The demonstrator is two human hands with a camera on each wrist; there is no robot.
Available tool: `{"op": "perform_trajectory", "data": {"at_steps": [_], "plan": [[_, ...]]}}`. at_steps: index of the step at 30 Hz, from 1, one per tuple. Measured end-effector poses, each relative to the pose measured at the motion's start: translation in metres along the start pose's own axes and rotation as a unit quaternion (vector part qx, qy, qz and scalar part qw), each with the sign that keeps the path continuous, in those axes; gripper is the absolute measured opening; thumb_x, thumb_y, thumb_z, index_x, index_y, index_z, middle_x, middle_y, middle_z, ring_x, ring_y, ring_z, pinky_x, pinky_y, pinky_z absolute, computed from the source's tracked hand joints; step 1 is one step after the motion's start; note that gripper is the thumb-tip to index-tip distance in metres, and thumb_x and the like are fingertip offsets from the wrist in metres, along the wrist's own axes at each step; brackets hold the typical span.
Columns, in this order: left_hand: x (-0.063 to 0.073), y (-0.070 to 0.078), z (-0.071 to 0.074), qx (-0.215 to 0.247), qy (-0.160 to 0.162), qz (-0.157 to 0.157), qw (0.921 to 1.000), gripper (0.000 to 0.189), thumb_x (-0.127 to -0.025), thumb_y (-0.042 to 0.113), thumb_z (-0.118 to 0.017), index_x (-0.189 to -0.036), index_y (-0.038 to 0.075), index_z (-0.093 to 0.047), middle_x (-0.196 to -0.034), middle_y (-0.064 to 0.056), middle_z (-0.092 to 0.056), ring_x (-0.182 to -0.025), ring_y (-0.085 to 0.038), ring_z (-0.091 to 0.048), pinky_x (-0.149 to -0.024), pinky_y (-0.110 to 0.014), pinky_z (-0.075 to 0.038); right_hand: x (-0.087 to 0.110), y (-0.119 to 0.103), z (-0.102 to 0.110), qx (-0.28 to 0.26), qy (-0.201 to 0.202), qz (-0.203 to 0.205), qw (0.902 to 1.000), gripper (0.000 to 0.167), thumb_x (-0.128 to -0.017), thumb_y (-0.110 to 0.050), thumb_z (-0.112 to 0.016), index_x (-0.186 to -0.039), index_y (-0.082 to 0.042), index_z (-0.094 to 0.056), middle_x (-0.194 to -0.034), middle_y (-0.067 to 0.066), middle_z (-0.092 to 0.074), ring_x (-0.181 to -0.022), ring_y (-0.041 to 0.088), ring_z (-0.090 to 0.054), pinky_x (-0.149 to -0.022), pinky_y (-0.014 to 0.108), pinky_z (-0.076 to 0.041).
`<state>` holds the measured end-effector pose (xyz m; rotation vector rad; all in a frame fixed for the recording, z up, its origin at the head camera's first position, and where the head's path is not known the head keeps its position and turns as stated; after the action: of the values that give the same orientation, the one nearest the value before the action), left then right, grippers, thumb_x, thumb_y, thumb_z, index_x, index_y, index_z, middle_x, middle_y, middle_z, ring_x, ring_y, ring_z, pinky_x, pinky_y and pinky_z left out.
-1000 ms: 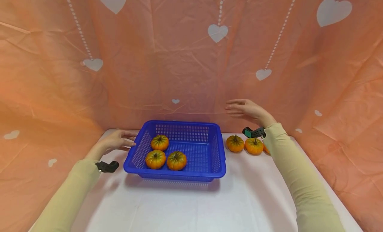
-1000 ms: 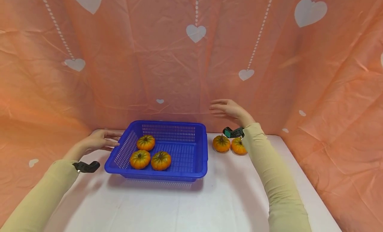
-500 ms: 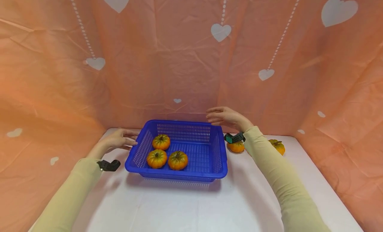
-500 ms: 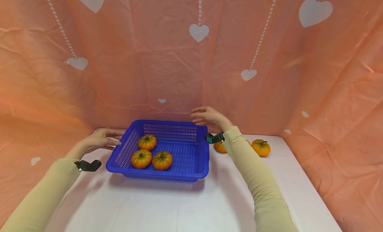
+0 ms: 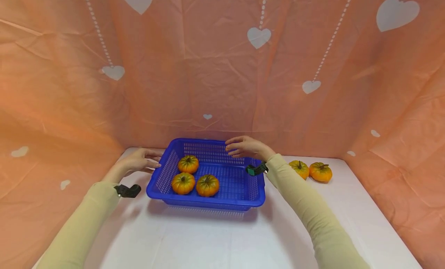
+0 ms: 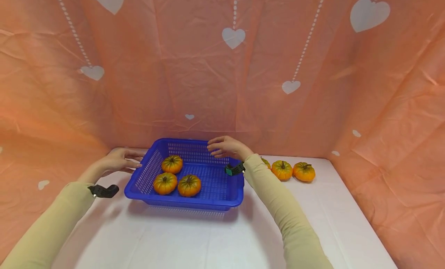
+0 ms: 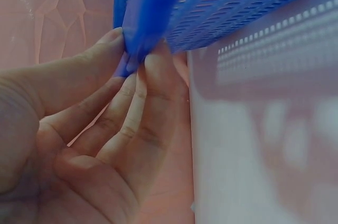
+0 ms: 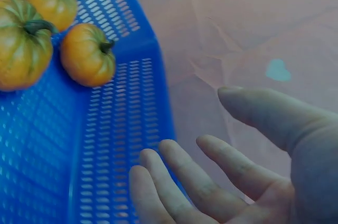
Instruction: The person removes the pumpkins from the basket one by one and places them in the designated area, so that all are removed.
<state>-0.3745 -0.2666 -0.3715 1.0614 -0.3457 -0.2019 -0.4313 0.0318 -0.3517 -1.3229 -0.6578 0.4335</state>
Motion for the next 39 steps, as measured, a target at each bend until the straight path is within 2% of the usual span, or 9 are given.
{"op": "perform_trajectory", "data": {"at_steps": [12, 19, 30, 39], "plan": [[0.002, 0.002, -0.002, 0.002, -0.003, -0.007, 1.0000, 0.052, -0.092, 0.006, -0.062, -0.135, -0.015, -0.041, -0.122, -0.029, -0.056, -0.099, -0.030, -0.064, -0.082, -0.044, -0.055, -0.019, 0.022, -0.028, 0.030, -0.022, -0.030, 0.9989, 0.048, -0.099, -0.011, -0.052, -0.140, 0.009, -0.038, -0.137, 0.027, -0.046, -0.124, 0.044, -0.044, -0.103, 0.051, -0.038], [0.002, 0.001, -0.002, 0.001, -0.003, -0.011, 0.9999, 0.051, -0.092, 0.005, -0.062, -0.134, -0.016, -0.041, -0.120, -0.028, -0.057, -0.098, -0.030, -0.064, -0.081, -0.044, -0.055, -0.023, 0.033, -0.045, 0.046, -0.046, -0.056, 0.9963, 0.048, -0.099, -0.012, -0.051, -0.141, 0.008, -0.038, -0.138, 0.028, -0.044, -0.124, 0.042, -0.045, -0.104, 0.050, -0.037], [0.001, 0.000, 0.000, -0.007, 0.006, -0.008, 0.9999, 0.049, -0.091, 0.005, -0.063, -0.133, -0.014, -0.044, -0.119, -0.025, -0.060, -0.098, -0.030, -0.065, -0.081, -0.043, -0.055, -0.032, 0.054, -0.053, 0.096, -0.050, -0.091, 0.9900, 0.047, -0.095, -0.012, -0.058, -0.136, 0.007, -0.046, -0.126, 0.024, -0.056, -0.108, 0.033, -0.059, -0.093, 0.044, -0.049], [0.000, 0.001, 0.001, -0.011, 0.006, -0.005, 0.9999, 0.050, -0.091, 0.006, -0.063, -0.133, -0.014, -0.043, -0.116, -0.024, -0.060, -0.098, -0.030, -0.064, -0.081, -0.044, -0.055, -0.033, 0.062, -0.062, 0.103, -0.065, -0.120, 0.9852, 0.045, -0.094, -0.011, -0.059, -0.135, 0.007, -0.048, -0.123, 0.020, -0.059, -0.106, 0.033, -0.060, -0.093, 0.047, -0.048]]}}
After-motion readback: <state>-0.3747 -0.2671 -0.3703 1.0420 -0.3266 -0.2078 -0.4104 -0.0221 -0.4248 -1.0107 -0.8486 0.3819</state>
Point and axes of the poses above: each hand's wrist, its own x-axis away from the middle knuckle, its own z-axis out of the back of the hand, y = z × x, the point moved 10 cm from there along -x, towards the middle knuckle
